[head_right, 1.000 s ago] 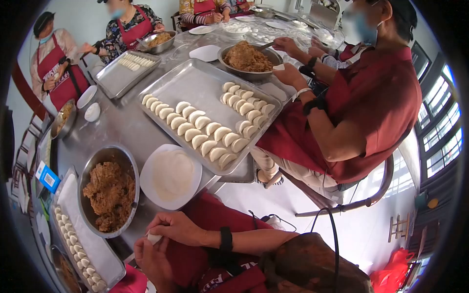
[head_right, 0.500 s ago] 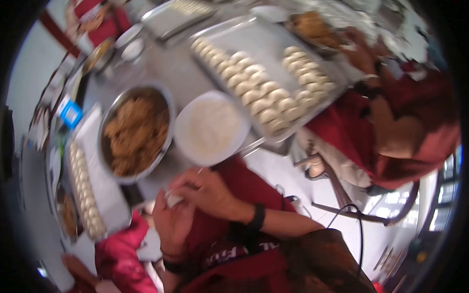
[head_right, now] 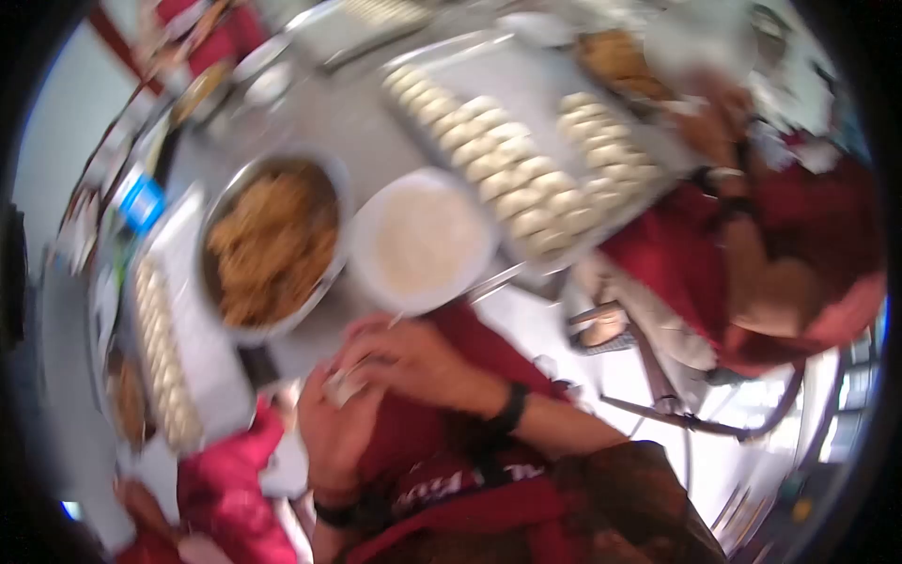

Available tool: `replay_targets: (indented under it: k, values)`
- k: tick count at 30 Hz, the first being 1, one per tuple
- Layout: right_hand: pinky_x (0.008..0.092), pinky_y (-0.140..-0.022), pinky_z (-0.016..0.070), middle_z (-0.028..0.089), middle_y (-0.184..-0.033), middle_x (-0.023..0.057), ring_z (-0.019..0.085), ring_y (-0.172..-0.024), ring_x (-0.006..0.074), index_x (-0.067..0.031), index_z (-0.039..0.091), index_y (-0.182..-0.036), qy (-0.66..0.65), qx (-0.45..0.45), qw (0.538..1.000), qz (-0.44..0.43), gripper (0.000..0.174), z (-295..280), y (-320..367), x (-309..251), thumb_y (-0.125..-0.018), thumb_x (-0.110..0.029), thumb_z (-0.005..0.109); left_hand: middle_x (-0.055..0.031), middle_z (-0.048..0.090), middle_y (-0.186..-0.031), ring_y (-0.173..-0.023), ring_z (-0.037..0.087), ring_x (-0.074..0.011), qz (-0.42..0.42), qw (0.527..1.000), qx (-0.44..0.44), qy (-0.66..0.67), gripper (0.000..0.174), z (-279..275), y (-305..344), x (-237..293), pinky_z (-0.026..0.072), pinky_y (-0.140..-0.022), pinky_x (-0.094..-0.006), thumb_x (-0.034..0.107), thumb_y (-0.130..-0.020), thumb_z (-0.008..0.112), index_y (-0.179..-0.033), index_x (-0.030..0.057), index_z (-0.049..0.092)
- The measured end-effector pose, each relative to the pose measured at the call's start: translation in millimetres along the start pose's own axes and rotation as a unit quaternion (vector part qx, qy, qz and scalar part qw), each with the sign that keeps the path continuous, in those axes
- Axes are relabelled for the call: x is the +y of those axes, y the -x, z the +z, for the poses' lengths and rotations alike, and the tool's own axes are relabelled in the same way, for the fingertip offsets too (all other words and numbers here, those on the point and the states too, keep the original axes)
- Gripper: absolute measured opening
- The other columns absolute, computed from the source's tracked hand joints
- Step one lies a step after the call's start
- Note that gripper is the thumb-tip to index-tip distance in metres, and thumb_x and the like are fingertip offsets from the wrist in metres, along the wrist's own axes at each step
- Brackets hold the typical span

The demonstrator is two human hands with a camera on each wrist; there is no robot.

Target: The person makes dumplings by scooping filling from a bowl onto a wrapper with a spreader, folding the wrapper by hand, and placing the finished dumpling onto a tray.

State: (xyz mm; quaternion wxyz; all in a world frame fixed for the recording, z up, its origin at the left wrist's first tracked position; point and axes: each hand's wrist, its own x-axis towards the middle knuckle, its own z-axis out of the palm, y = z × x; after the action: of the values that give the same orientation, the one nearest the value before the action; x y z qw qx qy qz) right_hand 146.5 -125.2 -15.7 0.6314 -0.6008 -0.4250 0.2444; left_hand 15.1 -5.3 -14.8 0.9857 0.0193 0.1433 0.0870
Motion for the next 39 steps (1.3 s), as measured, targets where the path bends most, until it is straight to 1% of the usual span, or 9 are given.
replay_targets:
  k: [3,4,7,18,21,24,27,31,39]
  values:
    - [0.0368,-0.100,0.0449,0.071,-0.104,0.0026,0.056,-0.118,0.0243,-0.0084,0.071,-0.093,-0.022,0.012,0.999,-0.023,0.010,6,1,4,-0.085,-0.015,0.071,-0.0208,0.049,-0.134,-0.128,0.047,-0.0323,-0.002,0.998,0.034,0.045,0.043,7,-1,2,0.0378,-0.111,-0.0504,0.023,-0.103,0.037,-0.134,-0.0061,0.042]
    - [0.0370,-0.099,0.0448,0.071,-0.104,0.0031,0.055,-0.118,0.0243,-0.0078,0.071,-0.092,-0.026,0.011,1.000,-0.014,0.011,6,0,3,-0.086,-0.016,0.071,-0.0136,0.053,-0.121,-0.116,0.050,-0.0234,-0.010,0.996,0.065,0.056,0.022,12,-3,6,0.0436,-0.099,-0.0399,0.015,-0.100,0.044,-0.117,0.0004,0.047]
    - [0.0373,-0.099,0.0446,0.069,-0.105,0.0044,0.054,-0.118,0.0245,-0.0065,0.069,-0.091,-0.038,0.007,0.999,-0.019,0.012,11,1,3,-0.085,-0.017,0.071,-0.0237,0.047,-0.141,-0.131,0.045,-0.0363,-0.076,0.996,-0.046,0.030,0.045,12,7,18,0.0325,-0.115,-0.0518,0.018,-0.103,0.042,-0.140,-0.0080,0.038]
    - [0.0375,-0.099,0.0445,0.068,-0.109,0.0074,0.055,-0.117,0.0246,-0.0050,0.069,-0.091,-0.059,-0.003,0.998,-0.002,0.012,15,2,-6,-0.085,-0.015,0.071,-0.0282,0.045,-0.138,-0.133,0.041,-0.0396,-0.049,0.998,-0.028,-0.019,0.045,20,13,23,0.0322,-0.116,-0.0516,0.008,-0.099,0.044,-0.138,-0.0116,0.034]
    - [0.0380,-0.099,0.0444,0.068,-0.111,0.0095,0.054,-0.118,0.0255,-0.0057,0.070,-0.091,-0.051,-0.009,0.999,0.011,0.012,16,1,2,-0.085,-0.016,0.071,-0.0133,0.051,-0.122,-0.117,0.049,-0.0238,-0.078,0.985,-0.063,0.143,0.024,3,-2,9,0.0446,-0.098,-0.0407,0.014,-0.099,0.046,-0.118,0.0000,0.044]
    - [0.0384,-0.098,0.0453,0.067,-0.112,0.0100,0.055,-0.117,0.0269,-0.0067,0.069,-0.095,-0.008,-0.011,0.999,-0.043,0.016,12,-1,0,-0.085,-0.020,0.070,-0.0144,0.049,-0.125,-0.119,0.049,-0.0254,0.023,0.996,0.041,-0.081,0.031,-3,8,15,0.0459,-0.097,-0.0426,0.013,-0.096,0.049,-0.122,-0.0014,0.040]
    - [0.0380,-0.094,0.0462,0.067,-0.107,0.0108,0.059,-0.109,0.0265,-0.0051,0.069,-0.092,-0.032,-0.005,0.999,-0.043,0.018,16,1,-4,-0.082,-0.020,0.071,-0.0166,0.051,-0.128,-0.118,0.052,-0.0283,-0.026,0.998,-0.027,0.048,0.035,-4,8,17,0.0464,-0.099,-0.0446,0.014,-0.096,0.050,-0.126,-0.0020,0.041]
    - [0.0362,-0.094,0.0460,0.066,-0.110,0.0127,0.058,-0.109,0.0249,-0.0027,0.067,-0.089,-0.064,-0.009,0.998,-0.020,0.018,12,2,-7,-0.081,-0.018,0.072,-0.0275,0.045,-0.139,-0.134,0.040,-0.0396,-0.049,0.998,-0.029,-0.027,0.039,17,17,24,0.0313,-0.117,-0.0521,0.008,-0.098,0.045,-0.132,-0.0107,0.039]
    - [0.0361,-0.093,0.0475,0.067,-0.113,0.0117,0.060,-0.106,0.0240,-0.0019,0.069,-0.089,-0.083,-0.033,0.996,0.005,0.015,10,3,-1,-0.084,-0.015,0.072,-0.0262,0.047,-0.138,-0.133,0.042,-0.0401,-0.050,0.997,-0.019,-0.051,0.033,12,15,26,0.0325,-0.116,-0.0537,0.011,-0.101,0.044,-0.127,-0.0093,0.044]
